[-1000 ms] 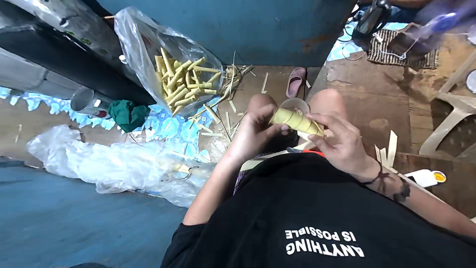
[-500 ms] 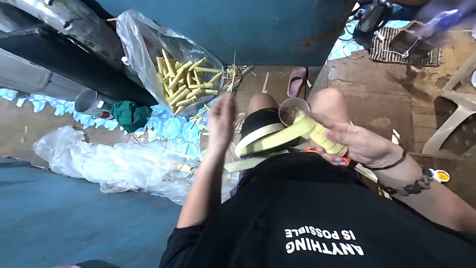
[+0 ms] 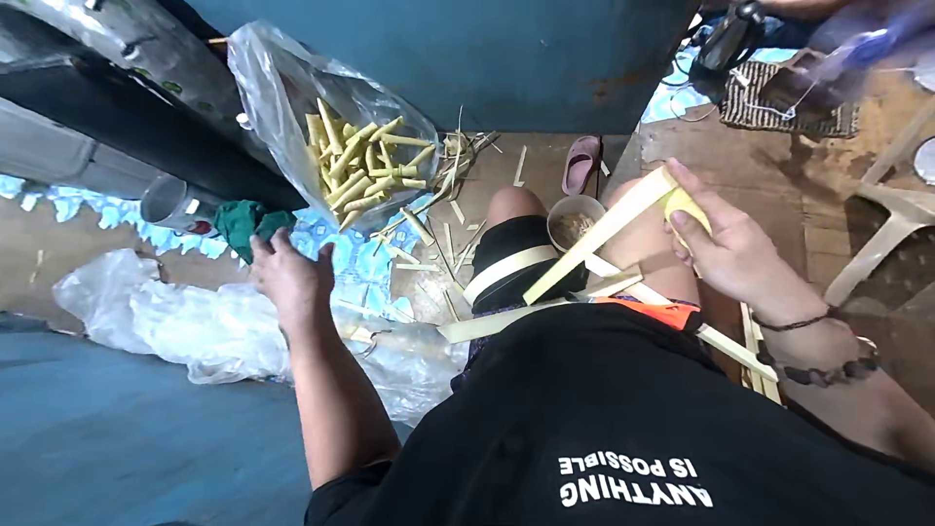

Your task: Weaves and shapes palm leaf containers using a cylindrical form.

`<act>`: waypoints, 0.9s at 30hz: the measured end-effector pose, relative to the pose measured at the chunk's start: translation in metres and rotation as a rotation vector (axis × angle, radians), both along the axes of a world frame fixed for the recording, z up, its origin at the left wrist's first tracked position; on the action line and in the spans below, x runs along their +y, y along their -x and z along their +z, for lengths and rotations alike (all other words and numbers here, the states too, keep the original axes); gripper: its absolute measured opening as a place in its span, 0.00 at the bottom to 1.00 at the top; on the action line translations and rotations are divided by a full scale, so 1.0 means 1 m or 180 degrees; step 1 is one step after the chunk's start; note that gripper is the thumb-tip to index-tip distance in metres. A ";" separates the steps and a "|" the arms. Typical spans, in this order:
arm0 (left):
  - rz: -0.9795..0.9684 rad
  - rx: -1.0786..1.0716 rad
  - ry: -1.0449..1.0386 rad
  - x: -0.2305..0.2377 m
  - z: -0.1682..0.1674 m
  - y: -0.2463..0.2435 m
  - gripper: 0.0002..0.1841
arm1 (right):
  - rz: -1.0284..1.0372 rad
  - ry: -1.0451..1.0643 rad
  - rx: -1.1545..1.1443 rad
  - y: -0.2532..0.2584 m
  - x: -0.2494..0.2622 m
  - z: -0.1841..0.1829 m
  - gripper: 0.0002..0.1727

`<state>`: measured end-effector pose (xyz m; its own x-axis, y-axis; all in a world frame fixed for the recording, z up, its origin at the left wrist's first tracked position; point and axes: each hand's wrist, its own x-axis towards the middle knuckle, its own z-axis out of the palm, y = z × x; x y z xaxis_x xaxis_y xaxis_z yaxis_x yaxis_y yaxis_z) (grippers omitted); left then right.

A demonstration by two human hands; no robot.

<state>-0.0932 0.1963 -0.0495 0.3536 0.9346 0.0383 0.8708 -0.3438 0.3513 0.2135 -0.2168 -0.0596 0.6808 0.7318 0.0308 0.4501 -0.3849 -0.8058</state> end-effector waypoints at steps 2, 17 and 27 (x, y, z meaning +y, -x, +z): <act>-0.0527 -0.0063 0.0165 -0.035 0.018 -0.029 0.33 | 0.0140 0.0063 -0.0683 0.011 0.014 0.003 0.32; -0.3882 -0.2442 0.2552 -0.163 0.039 -0.129 0.06 | 0.1778 -0.1153 0.3733 0.047 0.034 0.036 0.27; -0.3365 -0.2432 0.2270 -0.152 0.028 -0.128 0.11 | 0.0634 -0.1417 0.1669 0.054 0.032 0.008 0.16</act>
<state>0.0352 0.0444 -0.0220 0.9700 0.1653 0.1785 -0.1345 -0.2471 0.9596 0.1591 -0.1846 -0.0516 0.5424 0.8379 0.0606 -0.0121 0.0800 -0.9967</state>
